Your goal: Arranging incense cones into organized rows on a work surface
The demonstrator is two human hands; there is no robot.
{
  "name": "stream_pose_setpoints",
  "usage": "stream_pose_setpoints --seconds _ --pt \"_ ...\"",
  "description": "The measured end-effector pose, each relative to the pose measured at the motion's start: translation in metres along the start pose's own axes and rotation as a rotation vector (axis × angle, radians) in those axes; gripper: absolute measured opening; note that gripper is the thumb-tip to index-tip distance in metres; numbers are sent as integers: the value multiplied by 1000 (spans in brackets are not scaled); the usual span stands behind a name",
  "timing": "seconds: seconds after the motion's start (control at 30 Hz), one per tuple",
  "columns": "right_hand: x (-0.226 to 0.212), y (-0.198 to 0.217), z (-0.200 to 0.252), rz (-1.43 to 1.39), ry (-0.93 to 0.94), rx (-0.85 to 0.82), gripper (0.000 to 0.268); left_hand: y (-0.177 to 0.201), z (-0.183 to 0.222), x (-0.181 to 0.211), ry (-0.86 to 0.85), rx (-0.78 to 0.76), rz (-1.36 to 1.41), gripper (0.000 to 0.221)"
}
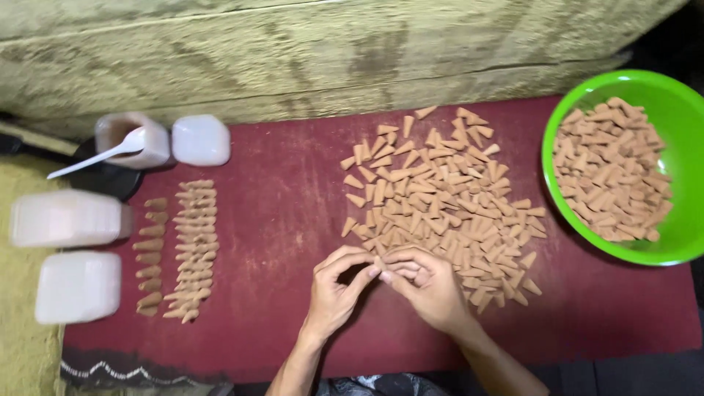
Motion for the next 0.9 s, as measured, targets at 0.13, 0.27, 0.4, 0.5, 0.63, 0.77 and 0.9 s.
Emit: stream_pose_setpoints --seconds 0.13,0.27,0.4,0.5,0.63,0.77,0.9 --pt "22 -41 -2 -83 26 -128 22 33 28 -10 41 137 24 11" --pt "24 -83 0 28 39 -188 18 62 60 -21 100 377 20 10" --pt "17 -127 5 187 109 -228 12 87 87 -19 71 536 -162 8" --pt "25 -152 1 247 110 -268 22 103 103 -15 102 658 -304 10" --pt "26 -194 -8 415 195 -417 22 121 127 -21 115 756 -338 18" --pt "28 -235 -16 552 395 -527 17 139 146 -30 150 819 -382 27" --pt "43 -264 -21 541 459 -576 17 154 155 -36 177 823 -414 32"
Point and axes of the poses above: each hand's wrist, its own z-axis away from the middle knuckle, its own y-axis out of the back of the hand, x = y × z, the point moved 2 cm from there along -z, towards the middle knuckle, and after that the axes turned 1 degree about x, right-handed, at the moved point
